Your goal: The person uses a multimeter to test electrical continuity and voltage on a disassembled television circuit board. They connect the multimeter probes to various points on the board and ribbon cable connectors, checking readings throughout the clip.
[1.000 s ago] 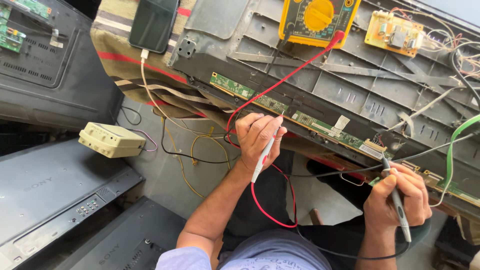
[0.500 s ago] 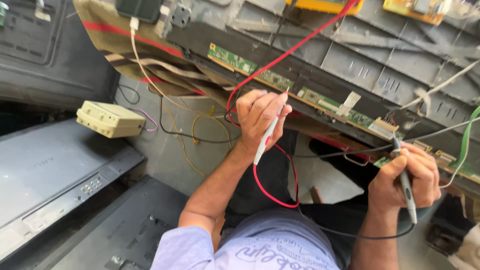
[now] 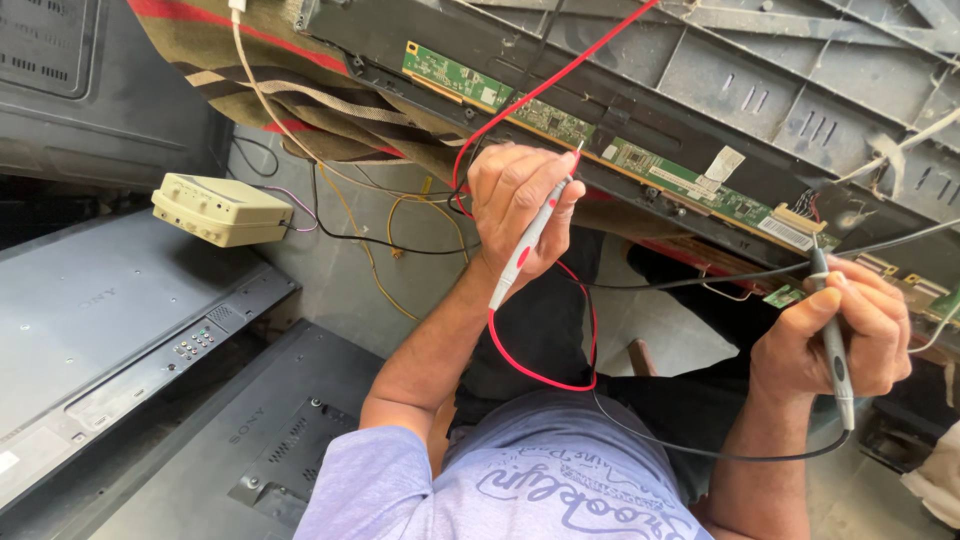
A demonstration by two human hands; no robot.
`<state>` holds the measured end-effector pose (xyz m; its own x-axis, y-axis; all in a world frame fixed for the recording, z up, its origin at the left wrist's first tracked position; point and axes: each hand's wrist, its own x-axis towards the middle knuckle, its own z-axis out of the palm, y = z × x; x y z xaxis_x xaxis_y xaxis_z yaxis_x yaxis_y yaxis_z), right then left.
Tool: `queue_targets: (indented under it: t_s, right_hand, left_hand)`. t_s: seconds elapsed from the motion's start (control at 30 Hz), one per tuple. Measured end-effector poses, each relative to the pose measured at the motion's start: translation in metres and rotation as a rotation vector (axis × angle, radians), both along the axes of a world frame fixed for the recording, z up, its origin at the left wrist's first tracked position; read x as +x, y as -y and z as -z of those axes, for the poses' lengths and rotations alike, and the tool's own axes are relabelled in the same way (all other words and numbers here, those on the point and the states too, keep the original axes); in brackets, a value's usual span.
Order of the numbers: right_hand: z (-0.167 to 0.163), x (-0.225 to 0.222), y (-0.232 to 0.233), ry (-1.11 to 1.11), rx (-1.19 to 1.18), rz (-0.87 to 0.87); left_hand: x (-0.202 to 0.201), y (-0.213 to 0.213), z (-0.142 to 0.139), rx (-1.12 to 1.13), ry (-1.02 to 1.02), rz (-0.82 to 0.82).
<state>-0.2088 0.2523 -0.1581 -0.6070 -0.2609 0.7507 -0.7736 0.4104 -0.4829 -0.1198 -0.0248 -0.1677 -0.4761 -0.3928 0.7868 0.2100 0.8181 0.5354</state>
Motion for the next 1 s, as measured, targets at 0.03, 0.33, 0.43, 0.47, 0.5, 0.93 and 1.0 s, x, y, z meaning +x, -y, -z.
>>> queue_targets:
  t_s: [0.03, 0.33, 0.43, 0.47, 0.5, 0.93, 1.0]
  right_hand:
    - [0.0003, 0.0003, -0.0004, 0.005, -0.002, -0.001]
    - [0.0013, 0.0008, -0.0057, 0.018, 0.027, -0.011]
    - [0.0019, -0.0004, -0.0071, 0.015, 0.034, -0.017]
    - [0.0023, -0.0007, -0.0075, 0.014, 0.036, -0.018]
    - [0.0025, -0.0009, -0.0074, 0.013, 0.036, -0.018]
    - [0.0042, -0.0008, -0.0082, 0.008, 0.019, -0.012]
    - [0.0039, 0.0001, -0.0079, 0.011, 0.017, -0.010]
  left_hand:
    - [-0.0001, -0.0006, -0.0006, 0.008, 0.006, 0.000]
    - [-0.0012, -0.0030, 0.0009, 0.015, 0.033, -0.024]
    - [-0.0019, -0.0030, 0.0016, 0.010, 0.029, -0.026]
    - [-0.0020, -0.0030, 0.0018, 0.009, 0.027, -0.026]
    - [-0.0020, -0.0029, 0.0017, 0.007, 0.030, -0.028]
    - [-0.0006, -0.0054, 0.0031, -0.006, 0.058, -0.035]
    - [-0.0005, -0.0055, 0.0034, -0.005, 0.057, -0.030]
